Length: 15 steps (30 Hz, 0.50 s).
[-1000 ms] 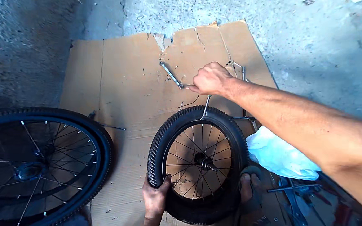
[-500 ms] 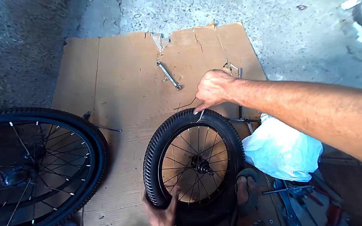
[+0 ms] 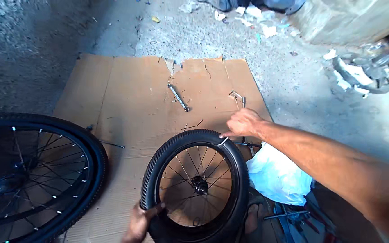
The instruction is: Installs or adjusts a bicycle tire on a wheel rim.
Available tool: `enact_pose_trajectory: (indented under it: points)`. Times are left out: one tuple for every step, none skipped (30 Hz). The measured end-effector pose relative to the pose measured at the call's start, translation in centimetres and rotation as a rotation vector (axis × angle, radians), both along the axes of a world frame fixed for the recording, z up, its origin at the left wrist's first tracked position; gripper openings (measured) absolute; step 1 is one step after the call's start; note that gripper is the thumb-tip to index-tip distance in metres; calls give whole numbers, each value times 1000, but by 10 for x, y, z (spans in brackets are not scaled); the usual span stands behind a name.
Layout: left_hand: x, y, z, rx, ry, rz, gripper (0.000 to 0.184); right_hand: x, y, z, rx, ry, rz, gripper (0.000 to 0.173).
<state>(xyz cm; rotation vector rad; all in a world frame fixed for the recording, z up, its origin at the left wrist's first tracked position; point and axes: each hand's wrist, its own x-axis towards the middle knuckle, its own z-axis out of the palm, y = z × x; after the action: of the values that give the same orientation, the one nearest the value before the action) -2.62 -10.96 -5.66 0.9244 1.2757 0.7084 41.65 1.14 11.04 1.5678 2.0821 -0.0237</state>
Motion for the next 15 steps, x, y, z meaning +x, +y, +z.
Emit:
enact_pose_trajectory:
  points:
    - [-3, 22, 2, 2, 9, -77, 66, 9, -16, -2, -10, 7, -48, 79]
    - [-3, 41, 6, -4, 19, -144, 68, 18, -33, -7, -21, 12, -94, 80]
    - [-1, 58, 11, -9, 38, -203, 69, 26, -49, -14, -34, 21, -142, 80]
    - [2, 73, 19, -12, 63, -258, 70, 32, -65, -21, -43, 29, -186, 78]
    - [5, 86, 29, -19, 86, -314, 69, 36, -82, -30, -42, 43, -220, 76]
    - [11, 97, 40, -21, 106, -370, 66, 39, -100, -38, -62, 45, -265, 75]
    - [19, 108, 50, -24, 118, -429, 61, 39, -119, -43, -100, 51, -320, 75]
    - [26, 119, 59, -25, 133, -488, 57, 38, -137, -48, -150, 63, -375, 75]
    - [31, 129, 64, -25, 143, -535, 54, 36, -152, -52, -196, 81, -428, 77]
    - [38, 138, 67, -5, 165, -568, 51, 33, -164, -55, -224, 92, -474, 77]
    - [45, 144, 69, 44, 206, -576, 48, 31, -172, -56, -231, 94, -501, 77]
    - [49, 145, 71, 124, 296, -559, 47, 29, -178, -57, -236, 92, -517, 76]
    - [50, 138, 74, 220, 449, -515, 49, 26, -180, -57, -252, 87, -524, 75]
    - [49, 123, 78, 306, 646, -464, 58, 22, -179, -55, -277, 76, -523, 75]
    - [48, 105, 79, 349, 848, -410, 72, 20, -176, -53, -290, 58, -511, 76]
